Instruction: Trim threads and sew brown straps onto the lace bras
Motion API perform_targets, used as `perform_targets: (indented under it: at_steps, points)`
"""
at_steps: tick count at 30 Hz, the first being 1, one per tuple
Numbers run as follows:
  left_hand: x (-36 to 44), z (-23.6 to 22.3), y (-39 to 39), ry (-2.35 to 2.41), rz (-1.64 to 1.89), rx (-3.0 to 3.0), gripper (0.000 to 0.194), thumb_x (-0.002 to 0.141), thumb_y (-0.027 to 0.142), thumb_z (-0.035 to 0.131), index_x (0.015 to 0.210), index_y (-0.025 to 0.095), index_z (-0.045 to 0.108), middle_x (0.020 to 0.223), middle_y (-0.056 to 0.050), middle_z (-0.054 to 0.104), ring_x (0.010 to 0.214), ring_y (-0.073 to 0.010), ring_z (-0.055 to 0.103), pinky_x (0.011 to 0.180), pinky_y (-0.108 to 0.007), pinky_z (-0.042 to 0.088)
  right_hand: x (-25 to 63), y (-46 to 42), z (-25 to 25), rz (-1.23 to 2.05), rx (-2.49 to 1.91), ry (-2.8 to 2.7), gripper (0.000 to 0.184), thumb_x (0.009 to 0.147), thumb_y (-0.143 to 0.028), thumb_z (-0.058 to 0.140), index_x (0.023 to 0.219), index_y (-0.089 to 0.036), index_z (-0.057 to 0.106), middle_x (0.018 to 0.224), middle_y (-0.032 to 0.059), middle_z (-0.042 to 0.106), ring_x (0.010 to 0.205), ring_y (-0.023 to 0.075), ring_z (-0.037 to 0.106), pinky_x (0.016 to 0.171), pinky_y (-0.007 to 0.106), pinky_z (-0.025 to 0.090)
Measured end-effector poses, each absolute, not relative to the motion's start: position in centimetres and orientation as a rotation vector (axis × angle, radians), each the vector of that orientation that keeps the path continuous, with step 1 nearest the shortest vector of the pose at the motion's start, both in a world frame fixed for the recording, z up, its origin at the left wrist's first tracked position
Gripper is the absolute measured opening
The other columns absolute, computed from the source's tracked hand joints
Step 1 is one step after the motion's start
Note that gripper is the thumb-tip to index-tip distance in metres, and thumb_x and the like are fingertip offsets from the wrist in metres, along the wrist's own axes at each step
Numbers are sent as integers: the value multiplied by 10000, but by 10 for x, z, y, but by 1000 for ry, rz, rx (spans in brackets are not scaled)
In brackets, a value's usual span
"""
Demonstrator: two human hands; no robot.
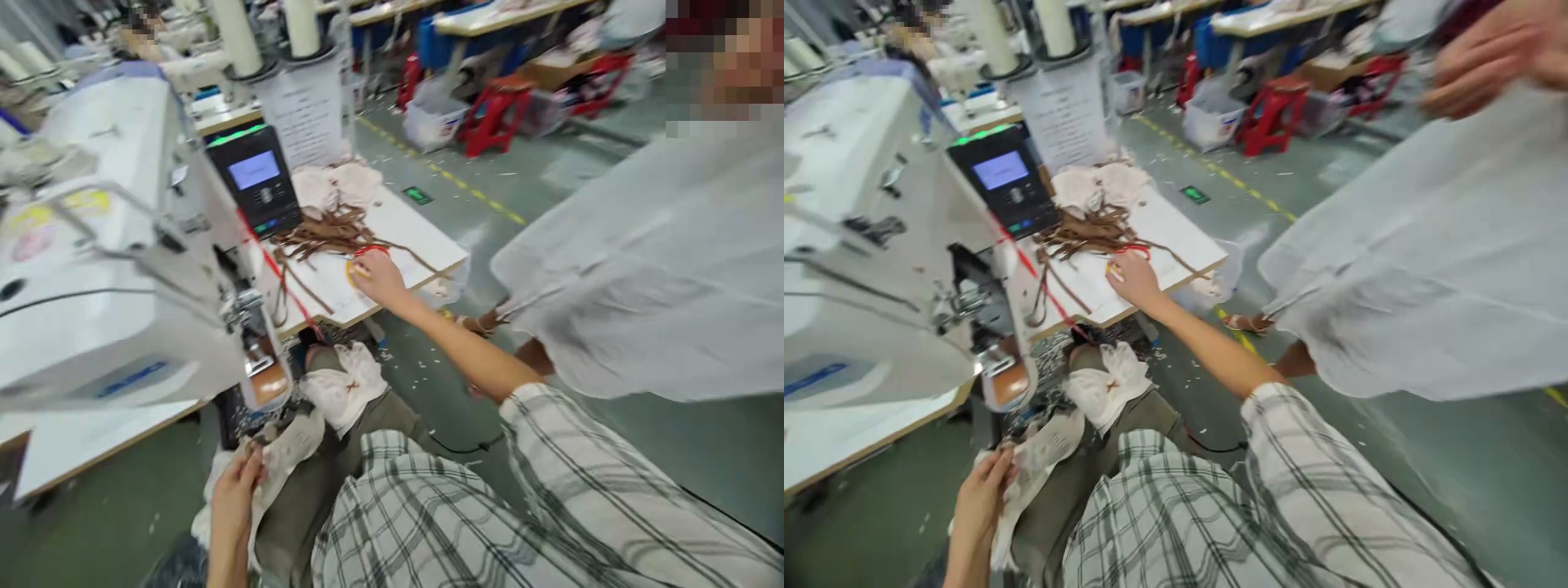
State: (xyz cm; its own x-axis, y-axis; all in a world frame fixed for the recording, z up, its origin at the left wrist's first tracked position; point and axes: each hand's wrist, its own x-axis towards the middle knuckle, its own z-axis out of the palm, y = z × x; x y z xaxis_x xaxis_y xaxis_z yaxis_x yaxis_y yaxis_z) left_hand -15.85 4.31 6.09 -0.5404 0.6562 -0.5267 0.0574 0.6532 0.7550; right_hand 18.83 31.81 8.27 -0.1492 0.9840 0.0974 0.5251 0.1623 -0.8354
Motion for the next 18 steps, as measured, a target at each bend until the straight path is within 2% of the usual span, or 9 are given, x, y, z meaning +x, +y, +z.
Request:
perform_targets:
  at_steps: [1, 3, 4, 6, 9, 11, 13, 16, 18]
  points:
    - [-160, 58, 45, 1855, 1038, 327, 75, 833, 166, 726, 791, 130, 676, 652, 17, 637, 550, -91, 601, 549, -179, 517, 177, 304, 69, 993, -1388, -1750, 304, 936, -335, 549, 1118, -116, 654, 1101, 155, 660, 1105, 258, 566, 978, 407, 463]
    - [-155, 60, 52, 1636, 1226, 35, 77, 788, 100, 740, 798, 140, 674, 576, 34, 626, 456, -63, 564, 462, -134, 474, 148, 270, 41, 1283, -1266, -1727, 359, 926, -470, 571, 903, -132, 691, 822, 90, 684, 824, 203, 635, 791, 338, 538]
    - [-149, 64, 54, 1552, 1292, -25, 83, 794, 80, 728, 827, 140, 682, 588, 29, 649, 468, -62, 591, 468, -125, 488, 132, 255, 28, 1408, -1217, -1694, 427, 932, -522, 552, 838, -129, 687, 743, 82, 675, 729, 186, 638, 715, 315, 548]
    - [-133, 76, 57, 1461, 1363, -90, 79, 826, 55, 691, 841, 133, 685, 646, 1, 704, 521, -71, 655, 500, -126, 527, 102, 239, 6, 1589, -1155, -1580, 529, 968, -575, 468, 791, -121, 673, 704, 98, 679, 666, 174, 652, 643, 295, 558]
    - [-113, 92, 55, 1436, 1387, -90, 95, 826, 103, 733, 915, 130, 709, 661, -6, 725, 533, -89, 688, 489, -133, 536, 77, 252, -20, 1662, -1190, -1345, 540, 1043, -493, 322, 815, -127, 648, 776, 114, 700, 746, 158, 682, 686, 291, 578]
    - [-106, 96, 51, 1415, 1436, -49, 152, 789, 158, 792, 917, 135, 713, 691, -7, 739, 547, -88, 696, 491, -129, 530, 80, 272, -37, 1608, -1283, -1208, 525, 1074, -389, 228, 878, -136, 645, 821, 87, 699, 789, 128, 674, 738, 281, 578]
    - [-103, 97, 46, 1387, 1490, -4, 222, 752, 215, 832, 929, 143, 719, 709, -2, 741, 573, -87, 702, 508, -132, 532, 100, 284, -54, 1507, -1398, -1119, 500, 1084, -341, 215, 967, -130, 654, 875, 75, 696, 804, 119, 664, 762, 292, 578]
    - [-102, 94, 38, 1375, 1540, 46, 297, 717, 283, 859, 944, 146, 727, 721, -4, 737, 601, -89, 703, 527, -141, 532, 148, 274, -71, 1275, -1542, -1108, 323, 1036, -382, 483, 1131, -119, 643, 1047, 86, 685, 906, 155, 670, 807, 350, 589]
    - [-100, 93, 36, 1391, 1558, 63, 329, 700, 316, 869, 944, 145, 731, 727, -11, 738, 600, -94, 701, 528, -149, 529, 181, 254, -73, 1050, -1578, -1200, 308, 1009, -380, 555, 1216, -164, 632, 1209, 99, 649, 1030, 181, 657, 889, 377, 579]
